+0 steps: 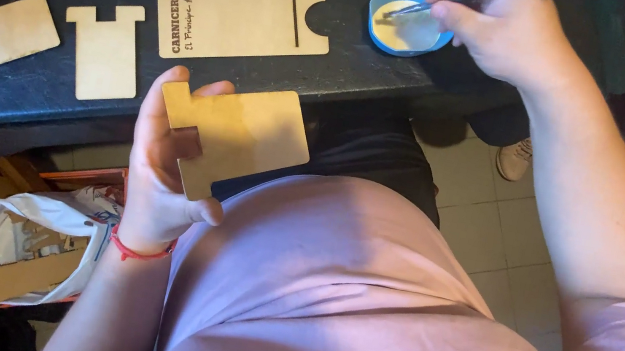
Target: Applying glue to the edges of laser-cut wooden components using a paintbrush in preparation for assembly.
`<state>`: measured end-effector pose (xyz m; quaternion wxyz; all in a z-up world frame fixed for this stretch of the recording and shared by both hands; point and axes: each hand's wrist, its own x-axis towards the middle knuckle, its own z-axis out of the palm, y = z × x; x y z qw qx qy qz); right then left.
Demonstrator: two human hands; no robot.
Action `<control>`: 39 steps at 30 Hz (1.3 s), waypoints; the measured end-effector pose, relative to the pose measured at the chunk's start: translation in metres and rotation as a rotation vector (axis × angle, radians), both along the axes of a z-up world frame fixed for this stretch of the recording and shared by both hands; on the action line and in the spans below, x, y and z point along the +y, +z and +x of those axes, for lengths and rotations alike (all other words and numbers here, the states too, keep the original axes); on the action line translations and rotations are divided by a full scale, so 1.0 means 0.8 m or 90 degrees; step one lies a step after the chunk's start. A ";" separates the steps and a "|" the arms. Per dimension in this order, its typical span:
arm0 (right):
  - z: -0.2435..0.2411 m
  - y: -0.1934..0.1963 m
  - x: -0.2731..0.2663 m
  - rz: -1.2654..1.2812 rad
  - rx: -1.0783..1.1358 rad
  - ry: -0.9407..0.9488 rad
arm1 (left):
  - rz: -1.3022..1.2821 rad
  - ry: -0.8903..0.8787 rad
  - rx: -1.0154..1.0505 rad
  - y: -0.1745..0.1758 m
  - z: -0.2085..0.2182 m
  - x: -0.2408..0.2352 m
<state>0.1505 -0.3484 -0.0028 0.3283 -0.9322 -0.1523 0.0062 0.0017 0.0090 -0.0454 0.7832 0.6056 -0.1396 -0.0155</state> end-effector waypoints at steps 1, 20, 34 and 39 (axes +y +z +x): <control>0.005 -0.005 0.002 0.001 -0.001 0.000 | 0.001 0.000 -0.001 -0.001 0.000 0.000; -0.006 0.004 -0.013 0.590 0.155 -0.108 | -0.440 -0.152 0.122 -0.010 0.013 -0.014; -0.159 0.080 0.081 0.231 -0.270 0.290 | -0.334 -0.300 0.055 0.031 0.015 -0.028; -0.163 0.090 0.081 0.187 -0.276 0.396 | -0.289 -0.293 0.054 0.040 0.011 -0.020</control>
